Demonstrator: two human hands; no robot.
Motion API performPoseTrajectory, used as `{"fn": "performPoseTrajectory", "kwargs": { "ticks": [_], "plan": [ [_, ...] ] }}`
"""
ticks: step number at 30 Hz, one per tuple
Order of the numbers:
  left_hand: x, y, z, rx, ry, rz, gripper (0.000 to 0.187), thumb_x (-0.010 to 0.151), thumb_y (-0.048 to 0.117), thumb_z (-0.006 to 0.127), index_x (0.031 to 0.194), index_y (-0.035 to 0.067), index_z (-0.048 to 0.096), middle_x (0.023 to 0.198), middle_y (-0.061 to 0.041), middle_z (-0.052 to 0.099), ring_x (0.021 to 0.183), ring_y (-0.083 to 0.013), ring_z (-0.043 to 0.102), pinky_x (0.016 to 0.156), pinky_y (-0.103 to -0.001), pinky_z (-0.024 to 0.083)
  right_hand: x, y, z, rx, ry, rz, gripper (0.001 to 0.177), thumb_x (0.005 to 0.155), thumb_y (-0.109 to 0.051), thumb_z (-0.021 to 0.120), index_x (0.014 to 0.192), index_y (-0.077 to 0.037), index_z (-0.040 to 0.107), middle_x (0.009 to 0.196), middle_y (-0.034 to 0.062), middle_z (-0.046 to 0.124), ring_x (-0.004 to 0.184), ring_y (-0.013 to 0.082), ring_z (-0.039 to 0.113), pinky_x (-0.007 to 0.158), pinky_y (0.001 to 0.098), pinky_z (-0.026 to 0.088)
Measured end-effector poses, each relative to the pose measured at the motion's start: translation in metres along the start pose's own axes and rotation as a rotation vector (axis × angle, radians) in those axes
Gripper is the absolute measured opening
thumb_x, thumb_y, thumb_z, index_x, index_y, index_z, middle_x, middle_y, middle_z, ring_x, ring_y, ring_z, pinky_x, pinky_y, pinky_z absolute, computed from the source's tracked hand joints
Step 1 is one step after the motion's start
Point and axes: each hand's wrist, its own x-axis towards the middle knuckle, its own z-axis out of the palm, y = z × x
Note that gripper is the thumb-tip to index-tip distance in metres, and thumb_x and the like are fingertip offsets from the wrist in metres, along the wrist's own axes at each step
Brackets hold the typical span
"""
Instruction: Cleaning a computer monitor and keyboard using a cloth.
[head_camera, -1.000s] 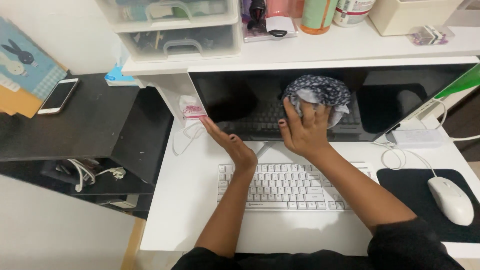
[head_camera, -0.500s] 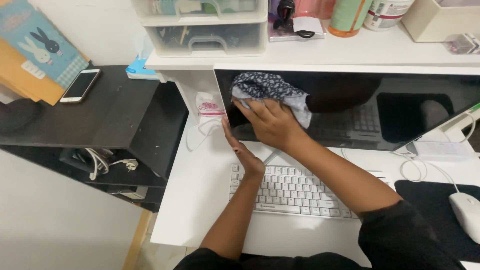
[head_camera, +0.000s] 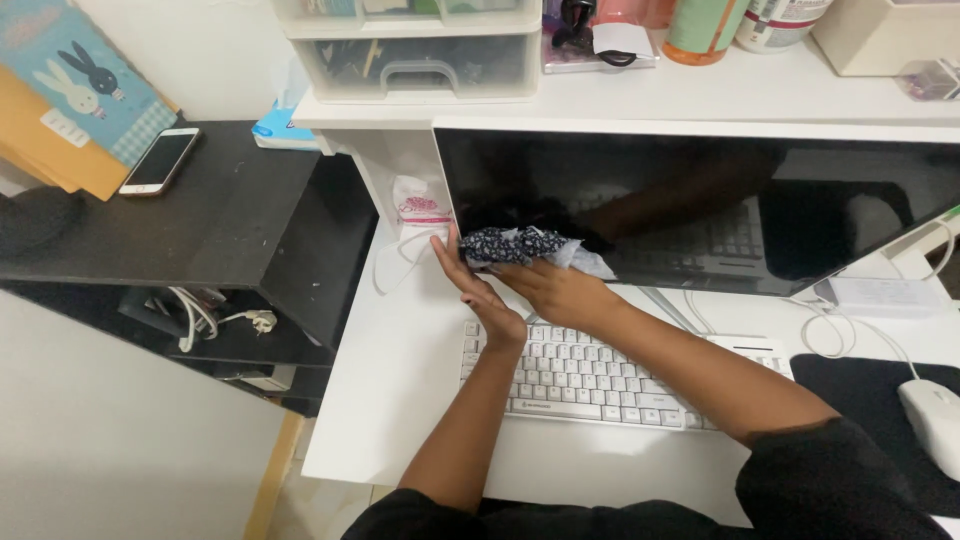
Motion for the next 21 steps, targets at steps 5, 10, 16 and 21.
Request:
{"fn": "performPoseTrajectory", "kwargs": {
  "ticks": [5,10,16,21],
  "plan": [
    [-0.001,-0.007,-0.005,-0.001,-0.015,0.017,0.095,0.099,0.075,0.012,0.164,0.007,0.003,0.167,-0.018,0.021,0.154,-0.0252,0.015,0.126,-0.039,0.002,-0.014,0.003,-0.008,-0.098,0.006,0.190,0.032,0.096,-0.014,0.054,0.124,-0.014,0.070,0.121,0.0106,0.067,0.115,0.0281,0.063,0.082,0.0360,0.050],
    [0.000,-0.009,-0.007,0.021,-0.021,0.031,0.093,0.100,0.074,0.013,0.164,0.007,0.004,0.167,-0.018,0.019,0.155,-0.0257,0.014,0.126,-0.039,0.002,0.013,0.021,-0.024,-0.304,0.034,0.435,0.037,0.100,-0.041,0.052,0.136,-0.045,0.063,0.123,-0.0103,0.065,0.104,0.0153,0.062,0.079,0.0335,0.049],
    [0.000,-0.003,-0.006,-0.003,-0.029,0.019,0.095,0.098,0.077,0.012,0.164,0.008,0.003,0.167,-0.017,0.020,0.155,-0.0226,0.013,0.126,-0.038,0.000,0.067,0.053,-0.048,-0.534,0.201,0.427,0.039,0.096,-0.034,0.058,0.131,-0.047,0.069,0.114,-0.0078,0.068,0.086,0.0164,0.062,0.071,0.0340,0.047],
    [0.002,-0.002,-0.005,0.011,-0.017,0.027,0.095,0.098,0.077,0.009,0.164,0.008,0.004,0.166,-0.018,0.024,0.155,-0.0238,0.015,0.125,-0.038,0.002,0.083,0.060,-0.032,-0.580,0.274,0.415,0.037,0.096,-0.030,0.057,0.128,-0.042,0.073,0.114,-0.0060,0.069,0.085,0.0171,0.064,0.070,0.0350,0.053]
  ]
}}
